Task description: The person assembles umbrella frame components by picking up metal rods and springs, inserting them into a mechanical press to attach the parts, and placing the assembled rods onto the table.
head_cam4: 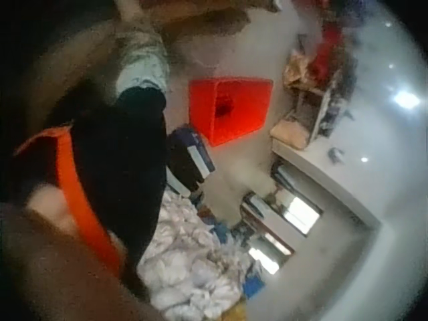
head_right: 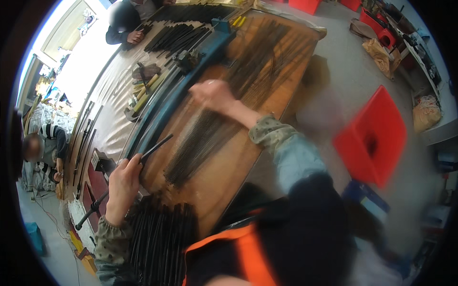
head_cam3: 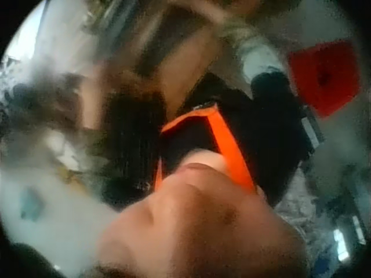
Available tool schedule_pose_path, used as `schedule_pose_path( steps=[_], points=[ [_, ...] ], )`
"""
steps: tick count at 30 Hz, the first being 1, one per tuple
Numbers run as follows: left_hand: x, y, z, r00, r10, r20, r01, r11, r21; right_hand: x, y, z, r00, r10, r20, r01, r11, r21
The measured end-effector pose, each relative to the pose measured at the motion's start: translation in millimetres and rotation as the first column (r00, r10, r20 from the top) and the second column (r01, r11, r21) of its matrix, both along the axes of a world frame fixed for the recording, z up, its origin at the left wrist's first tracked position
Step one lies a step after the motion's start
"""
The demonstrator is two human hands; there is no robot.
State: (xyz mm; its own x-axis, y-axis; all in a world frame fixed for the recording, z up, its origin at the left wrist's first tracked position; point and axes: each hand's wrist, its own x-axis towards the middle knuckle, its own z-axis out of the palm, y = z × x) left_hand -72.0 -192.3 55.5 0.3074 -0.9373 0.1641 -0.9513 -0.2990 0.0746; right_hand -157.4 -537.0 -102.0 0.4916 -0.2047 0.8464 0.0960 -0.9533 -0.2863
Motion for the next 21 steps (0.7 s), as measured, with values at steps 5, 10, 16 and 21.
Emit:
schedule_pose_path(
  steps=[5,10,16,21],
  points=[
    [5,15,-4,0.994,0.090,-0.056,-0.088,0.995,0.049,-4,-43,-9,0.976,-0.201,0.085,0.204,0.978,-0.035],
    [-3,13,-5,0.997,0.066,-0.046,-0.064,0.996,0.057,-15,-32,42,0.981,-0.096,0.169,0.146,0.938,-0.315],
    [8,5,-18,1.000,0.019,-0.013,-0.019,0.998,0.053,-29,-55,10,0.980,-0.192,-0.061,0.173,0.958,-0.228],
    [5,1,-8,0.996,0.089,-0.019,-0.089,0.996,-0.022,-32,57,31,0.861,0.440,-0.256,-0.403,0.896,0.185]
  ],
)
